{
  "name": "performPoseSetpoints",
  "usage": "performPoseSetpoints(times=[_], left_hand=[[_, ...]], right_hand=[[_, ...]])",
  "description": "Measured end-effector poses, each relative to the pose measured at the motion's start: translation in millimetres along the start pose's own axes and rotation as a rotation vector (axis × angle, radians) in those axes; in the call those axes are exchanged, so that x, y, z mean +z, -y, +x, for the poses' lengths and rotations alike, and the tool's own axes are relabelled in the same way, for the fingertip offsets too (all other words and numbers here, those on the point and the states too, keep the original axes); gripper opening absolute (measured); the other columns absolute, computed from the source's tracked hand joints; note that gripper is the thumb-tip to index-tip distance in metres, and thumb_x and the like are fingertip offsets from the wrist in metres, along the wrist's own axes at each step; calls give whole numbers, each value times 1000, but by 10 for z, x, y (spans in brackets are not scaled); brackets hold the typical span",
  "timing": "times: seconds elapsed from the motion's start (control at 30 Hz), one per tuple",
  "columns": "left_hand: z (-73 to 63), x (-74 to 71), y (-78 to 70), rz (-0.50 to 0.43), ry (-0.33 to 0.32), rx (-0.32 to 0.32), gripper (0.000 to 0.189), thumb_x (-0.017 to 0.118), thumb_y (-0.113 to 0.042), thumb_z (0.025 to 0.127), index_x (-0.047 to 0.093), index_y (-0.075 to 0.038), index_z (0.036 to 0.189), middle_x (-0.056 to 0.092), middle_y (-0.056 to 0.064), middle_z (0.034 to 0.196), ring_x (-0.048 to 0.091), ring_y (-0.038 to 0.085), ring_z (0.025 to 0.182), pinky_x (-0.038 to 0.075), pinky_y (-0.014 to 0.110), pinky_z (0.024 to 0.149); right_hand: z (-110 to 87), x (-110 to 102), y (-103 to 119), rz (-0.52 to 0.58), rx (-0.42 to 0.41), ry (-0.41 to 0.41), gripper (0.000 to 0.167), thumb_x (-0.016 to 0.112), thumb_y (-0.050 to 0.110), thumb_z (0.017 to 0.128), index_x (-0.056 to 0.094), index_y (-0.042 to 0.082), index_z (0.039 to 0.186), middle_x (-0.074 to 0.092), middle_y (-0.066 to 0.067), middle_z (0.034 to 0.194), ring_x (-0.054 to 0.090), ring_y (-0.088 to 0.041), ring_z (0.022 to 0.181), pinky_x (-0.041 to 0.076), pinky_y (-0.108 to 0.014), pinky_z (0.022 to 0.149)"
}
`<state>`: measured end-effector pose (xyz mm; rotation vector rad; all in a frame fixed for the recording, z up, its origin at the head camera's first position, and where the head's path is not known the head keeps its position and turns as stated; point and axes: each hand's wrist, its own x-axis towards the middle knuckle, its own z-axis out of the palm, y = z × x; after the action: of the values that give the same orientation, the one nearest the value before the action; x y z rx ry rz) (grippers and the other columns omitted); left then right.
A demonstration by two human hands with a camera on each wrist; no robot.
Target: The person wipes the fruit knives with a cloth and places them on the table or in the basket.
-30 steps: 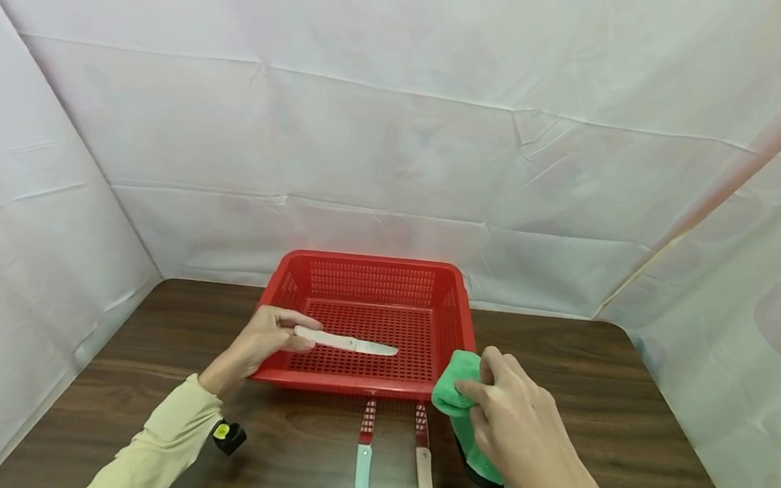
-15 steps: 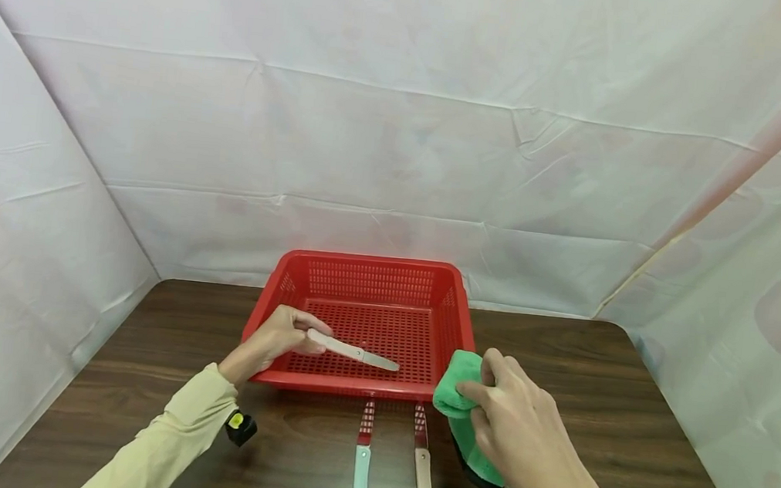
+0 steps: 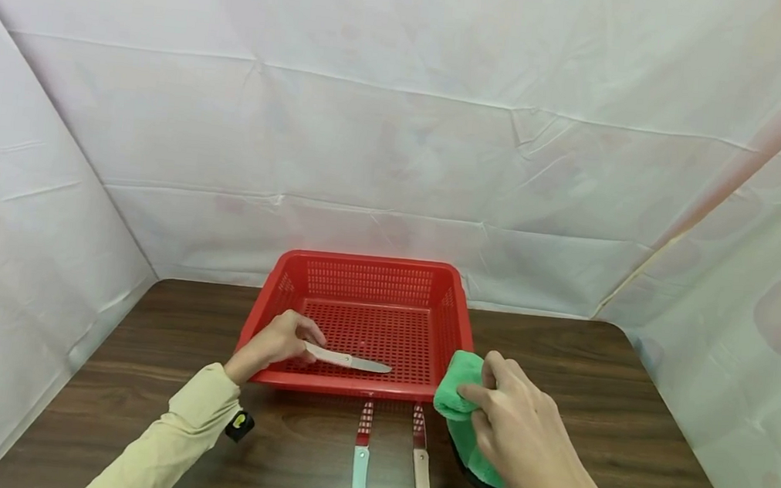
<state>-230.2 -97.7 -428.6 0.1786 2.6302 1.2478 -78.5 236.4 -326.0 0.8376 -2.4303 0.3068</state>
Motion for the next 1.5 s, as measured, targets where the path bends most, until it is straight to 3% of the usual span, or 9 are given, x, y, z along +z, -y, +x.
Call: performPoseSetpoints(times=[0.07, 0.2, 0.3, 0.43, 0.57, 0.73, 1.07, 1.33, 1.5], left_hand=[[2, -1, 3, 79, 11, 2, 23, 76, 7, 70, 73, -5, 89, 68, 5, 83, 57, 18, 74, 52, 30, 62], [8, 4, -7, 162, 40, -25, 23, 76, 4, 72, 73, -7, 93, 67, 7, 90, 54, 17, 75, 48, 30, 65], [5, 12, -13, 151, 76, -54, 24, 70, 5, 77, 71, -5, 98, 65, 10, 93, 56, 17, 69, 48, 29, 60], [-6, 17, -23, 83, 102, -85, 28, 61, 9, 79, 68, 0, 105, 65, 12, 92, 60, 18, 65, 52, 31, 55], [-16, 1, -31, 54, 93, -87, 30, 56, 10, 80, 66, 3, 107, 65, 16, 96, 61, 21, 66, 54, 34, 55], [-20, -28, -43, 76, 59, -80, 28, 58, 6, 81, 68, 0, 106, 65, 12, 96, 60, 23, 69, 50, 32, 55], [-185, -104, -207, 53, -93, 92, 19, 68, -5, 84, 71, -11, 102, 67, 5, 103, 57, 18, 78, 49, 31, 64], [-514, -90, -394, -83, -214, 204, 16, 75, -16, 82, 70, -21, 96, 67, -4, 88, 60, 15, 76, 50, 30, 61], [-689, -54, -473, -212, -226, 223, 16, 74, -18, 83, 69, -22, 97, 67, -6, 87, 62, 17, 77, 54, 30, 62]], right_hand=[[-7, 7, -4, 2, -2, -1, 32, 49, -1, 76, 77, 13, 83, 37, 6, 80, 32, -4, 66, 25, -13, 47], [-22, 22, -16, -6, 2, -2, 55, 23, 19, 87, 77, 13, 83, 36, 9, 80, 30, -4, 65, 25, -13, 47], [-30, 26, -24, -5, -1, -6, 54, 24, 18, 87, 77, 13, 83, 36, 8, 80, 30, -3, 65, 25, -12, 46], [-34, 25, -27, 0, -4, -6, 36, 42, 4, 78, 77, 13, 83, 37, 7, 80, 31, -4, 66, 24, -12, 46], [-29, 16, -18, -3, 8, 6, 37, 52, -4, 63, 77, 14, 83, 38, 8, 80, 32, -4, 66, 25, -12, 46], [-20, -9, -4, -6, 17, 19, 38, 54, -7, 60, 77, 13, 83, 37, 8, 80, 31, -4, 66, 26, -13, 47], [-20, -103, 11, -24, 9, -16, 38, 49, -3, 66, 77, 15, 85, 41, 7, 82, 37, -4, 69, 30, -13, 48], [-42, -168, 18, -33, -1, -45, 39, 49, -2, 66, 77, 13, 88, 41, 9, 83, 37, -3, 69, 30, -13, 50], [-64, -186, 10, -33, 4, -56, 44, 33, 14, 82, 77, 13, 88, 41, 8, 84, 37, -3, 68, 29, -12, 49]])
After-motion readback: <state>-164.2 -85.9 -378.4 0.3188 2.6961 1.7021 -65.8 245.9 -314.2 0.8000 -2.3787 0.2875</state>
